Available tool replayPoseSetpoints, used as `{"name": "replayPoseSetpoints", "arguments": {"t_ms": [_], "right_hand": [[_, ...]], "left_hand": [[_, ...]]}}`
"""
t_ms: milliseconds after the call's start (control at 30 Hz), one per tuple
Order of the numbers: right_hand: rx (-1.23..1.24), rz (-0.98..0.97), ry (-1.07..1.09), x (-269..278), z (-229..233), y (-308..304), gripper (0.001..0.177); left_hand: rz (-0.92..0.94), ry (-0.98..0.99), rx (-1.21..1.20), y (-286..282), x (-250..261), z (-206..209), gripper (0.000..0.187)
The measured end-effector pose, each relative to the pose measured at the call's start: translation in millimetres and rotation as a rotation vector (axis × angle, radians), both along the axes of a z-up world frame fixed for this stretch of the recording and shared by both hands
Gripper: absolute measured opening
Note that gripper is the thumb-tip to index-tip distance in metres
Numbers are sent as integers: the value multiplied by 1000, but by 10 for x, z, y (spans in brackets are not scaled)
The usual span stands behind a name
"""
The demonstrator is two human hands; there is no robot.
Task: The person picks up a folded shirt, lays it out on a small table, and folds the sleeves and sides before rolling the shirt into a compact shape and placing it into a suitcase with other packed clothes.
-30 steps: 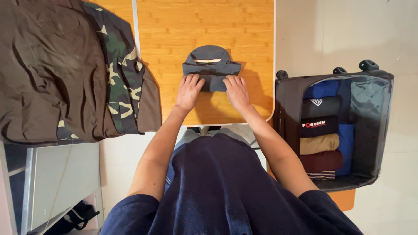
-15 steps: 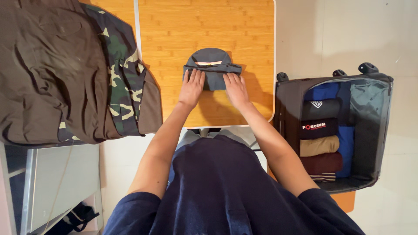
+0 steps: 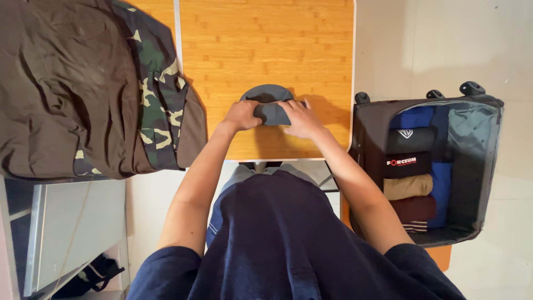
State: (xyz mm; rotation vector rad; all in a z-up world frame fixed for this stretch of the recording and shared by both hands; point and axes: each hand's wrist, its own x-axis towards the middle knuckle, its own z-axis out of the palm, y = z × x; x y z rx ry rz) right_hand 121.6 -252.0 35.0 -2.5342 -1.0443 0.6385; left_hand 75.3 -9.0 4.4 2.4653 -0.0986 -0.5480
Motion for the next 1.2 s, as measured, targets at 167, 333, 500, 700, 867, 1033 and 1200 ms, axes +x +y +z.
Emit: {"name": "replayPoseSetpoints", "arguments": {"t_ms": [167, 333, 500, 700, 867, 1033, 1200], "right_hand": [[30, -5, -62, -126, -13, 111, 80], [65, -34, -75, -5, -222, 89, 65], [-42, -96, 17, 96, -334, 147, 58], [-64, -131, -8, 177, -428, 183, 62], [-96, -219, 103, 189, -366, 257, 83], [-63, -272, 86, 219, -343, 374, 110], [-209, -334, 280, 293, -327, 510, 92]], "left_hand": [[100, 64, 16, -27, 19, -100, 48], [146, -120, 36, -86, -87, 9, 57], [209, -484, 156, -179, -259, 114, 56], [388, -571, 94, -202, -309, 104, 43], [436, -638, 114, -219, -205, 19, 40], [579, -589, 123, -236, -73, -16, 50], [747, -480, 68, -235, -7, -2, 57]]}}
